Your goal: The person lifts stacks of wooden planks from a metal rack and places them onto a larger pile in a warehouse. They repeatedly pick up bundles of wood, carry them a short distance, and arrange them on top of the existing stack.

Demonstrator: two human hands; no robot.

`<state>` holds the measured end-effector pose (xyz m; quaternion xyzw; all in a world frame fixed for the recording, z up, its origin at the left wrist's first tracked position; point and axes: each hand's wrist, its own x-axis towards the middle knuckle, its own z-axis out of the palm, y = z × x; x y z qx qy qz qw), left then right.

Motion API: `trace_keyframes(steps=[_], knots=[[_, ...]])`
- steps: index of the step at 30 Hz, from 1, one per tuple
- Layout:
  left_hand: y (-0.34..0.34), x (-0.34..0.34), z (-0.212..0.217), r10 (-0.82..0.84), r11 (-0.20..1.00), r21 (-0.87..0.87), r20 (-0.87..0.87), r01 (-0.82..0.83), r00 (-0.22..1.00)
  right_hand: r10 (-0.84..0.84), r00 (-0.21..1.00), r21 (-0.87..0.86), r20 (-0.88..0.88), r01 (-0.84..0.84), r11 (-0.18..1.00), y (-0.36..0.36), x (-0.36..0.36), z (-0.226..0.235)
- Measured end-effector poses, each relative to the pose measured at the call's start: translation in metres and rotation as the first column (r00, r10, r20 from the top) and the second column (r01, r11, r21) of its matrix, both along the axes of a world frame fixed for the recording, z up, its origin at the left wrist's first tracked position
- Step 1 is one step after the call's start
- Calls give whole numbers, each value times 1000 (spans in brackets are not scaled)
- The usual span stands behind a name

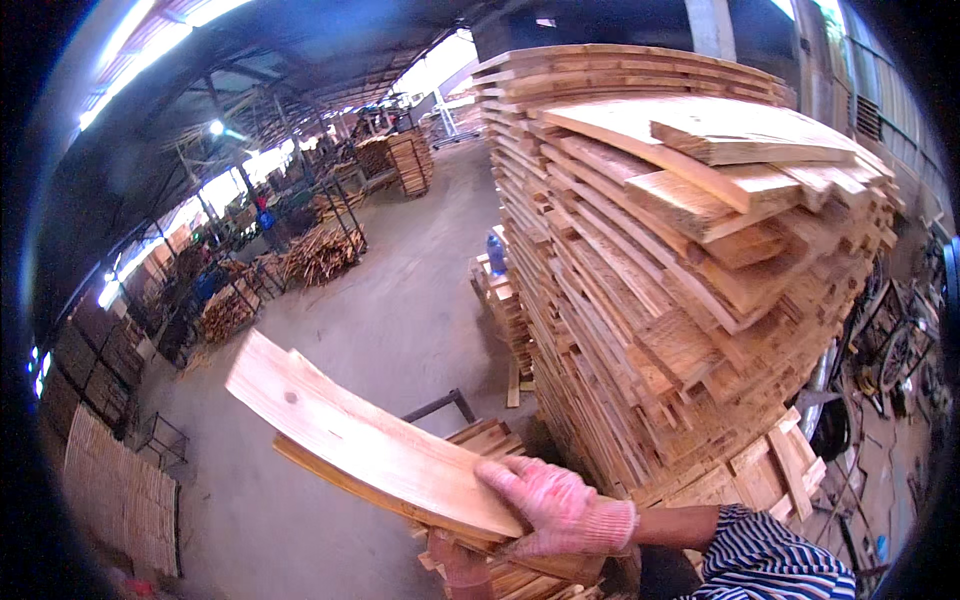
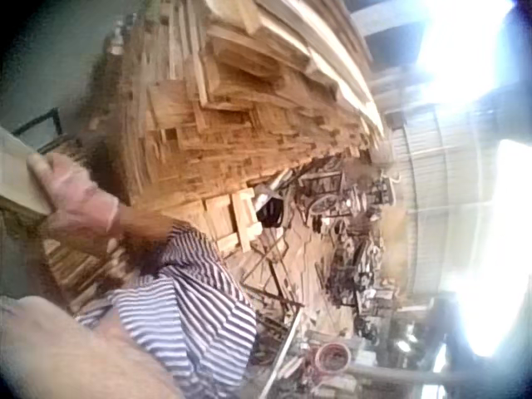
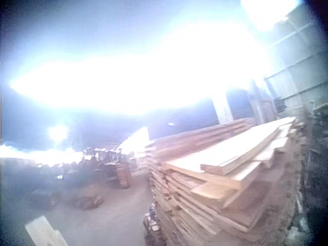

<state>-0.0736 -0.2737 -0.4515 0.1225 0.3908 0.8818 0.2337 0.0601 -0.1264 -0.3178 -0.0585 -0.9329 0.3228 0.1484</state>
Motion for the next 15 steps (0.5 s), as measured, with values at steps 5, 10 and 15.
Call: trace_keyframes(steps=[5, 10, 15], knots=[[7, 4, 4, -206, 962, 189, 25, 198, 978, -55, 975, 125, -216, 83, 989, -5, 72, 88], [42, 59, 94, -269, 950, 146, -75, 278, 960, -94, 911, 167, -401, 174, 971, 21, 174, 182], [131, 123, 197, -357, 916, 141, -143, 376, 923, -106, 935, 138, -337, 161, 977, 81, 249, 287]])
